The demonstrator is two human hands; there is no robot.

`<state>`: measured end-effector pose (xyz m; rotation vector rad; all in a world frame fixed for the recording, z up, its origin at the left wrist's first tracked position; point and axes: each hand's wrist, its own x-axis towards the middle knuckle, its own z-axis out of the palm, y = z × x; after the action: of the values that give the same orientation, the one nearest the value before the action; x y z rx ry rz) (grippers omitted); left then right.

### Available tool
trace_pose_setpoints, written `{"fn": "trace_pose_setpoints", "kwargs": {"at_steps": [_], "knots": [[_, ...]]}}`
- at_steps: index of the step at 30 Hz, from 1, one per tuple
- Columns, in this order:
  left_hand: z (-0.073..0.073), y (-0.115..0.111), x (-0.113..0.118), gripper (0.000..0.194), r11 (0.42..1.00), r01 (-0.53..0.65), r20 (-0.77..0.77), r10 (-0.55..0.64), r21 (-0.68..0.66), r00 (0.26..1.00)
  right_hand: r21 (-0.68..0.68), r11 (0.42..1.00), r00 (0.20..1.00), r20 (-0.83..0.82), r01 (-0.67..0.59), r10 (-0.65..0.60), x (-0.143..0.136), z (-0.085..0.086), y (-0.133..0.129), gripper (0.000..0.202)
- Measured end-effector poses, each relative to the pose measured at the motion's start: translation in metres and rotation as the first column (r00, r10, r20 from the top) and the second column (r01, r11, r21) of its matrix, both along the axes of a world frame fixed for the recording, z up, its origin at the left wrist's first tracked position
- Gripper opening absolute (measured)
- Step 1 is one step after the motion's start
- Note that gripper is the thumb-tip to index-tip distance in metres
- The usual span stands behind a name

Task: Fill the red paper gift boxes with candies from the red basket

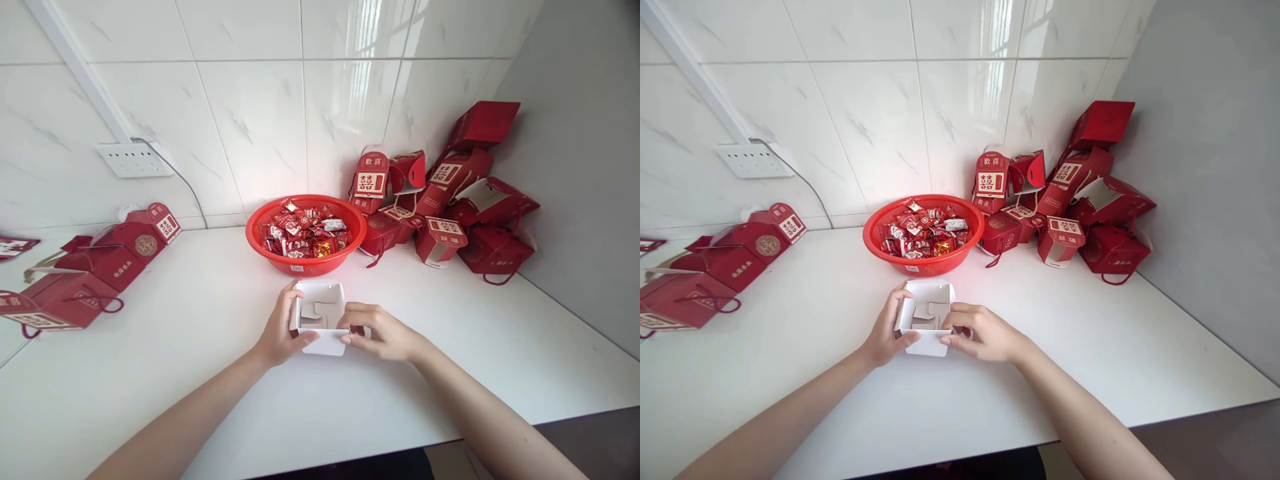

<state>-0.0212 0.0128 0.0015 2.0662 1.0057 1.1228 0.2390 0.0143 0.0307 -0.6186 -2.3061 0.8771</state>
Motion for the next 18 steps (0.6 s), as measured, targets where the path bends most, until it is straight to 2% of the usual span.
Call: {"fn": "trace_pose_setpoints", "kwargs": {"at_steps": [2,3,5,7,10,12,14,16,18], "knots": [[0.000,0.002,-0.001,0.062,0.989,0.124,0.067,-0.119,-0.082,0.991,-0.031,0.999,0.999,-0.039,0.013,-0.014,0.001,0.012,0.005,0.027],[0.000,0.002,-0.002,0.061,0.985,0.144,0.073,-0.138,-0.093,0.988,-0.023,0.999,0.997,-0.064,0.044,-0.046,0.001,0.020,0.007,0.027],[0.001,0.002,-0.003,0.060,0.989,0.128,0.047,-0.125,-0.071,0.991,0.059,0.993,0.991,-0.094,0.101,-0.095,-0.003,0.034,0.013,0.023],[0.002,0.001,-0.006,0.059,0.994,0.106,0.013,-0.106,-0.033,0.994,0.205,0.973,0.994,-0.058,0.108,-0.098,-0.012,0.044,0.019,0.020],[0.003,-0.003,-0.009,0.062,0.992,0.124,-0.006,-0.125,-0.011,0.992,0.374,0.913,0.963,0.138,0.165,-0.231,-0.032,0.050,0.025,0.030],[0.002,-0.005,-0.008,0.064,0.995,0.097,-0.031,-0.097,0.005,0.995,0.381,0.901,0.878,0.331,0.209,-0.344,-0.045,0.050,0.028,0.027],[0.000,-0.007,-0.006,0.064,0.999,0.011,-0.073,-0.007,0.050,0.997,0.352,0.913,0.777,0.508,0.208,-0.373,-0.057,0.048,0.032,0.023],[-0.002,-0.008,-0.001,0.064,0.993,-0.065,-0.102,0.075,0.100,0.992,0.352,0.915,0.716,0.585,0.200,-0.382,-0.066,0.047,0.037,0.026],[-0.004,-0.004,0.002,0.064,0.993,-0.062,-0.076,0.070,0.098,0.995,0.375,0.901,0.714,0.569,0.217,-0.409,-0.072,0.044,0.043,0.025]]}}
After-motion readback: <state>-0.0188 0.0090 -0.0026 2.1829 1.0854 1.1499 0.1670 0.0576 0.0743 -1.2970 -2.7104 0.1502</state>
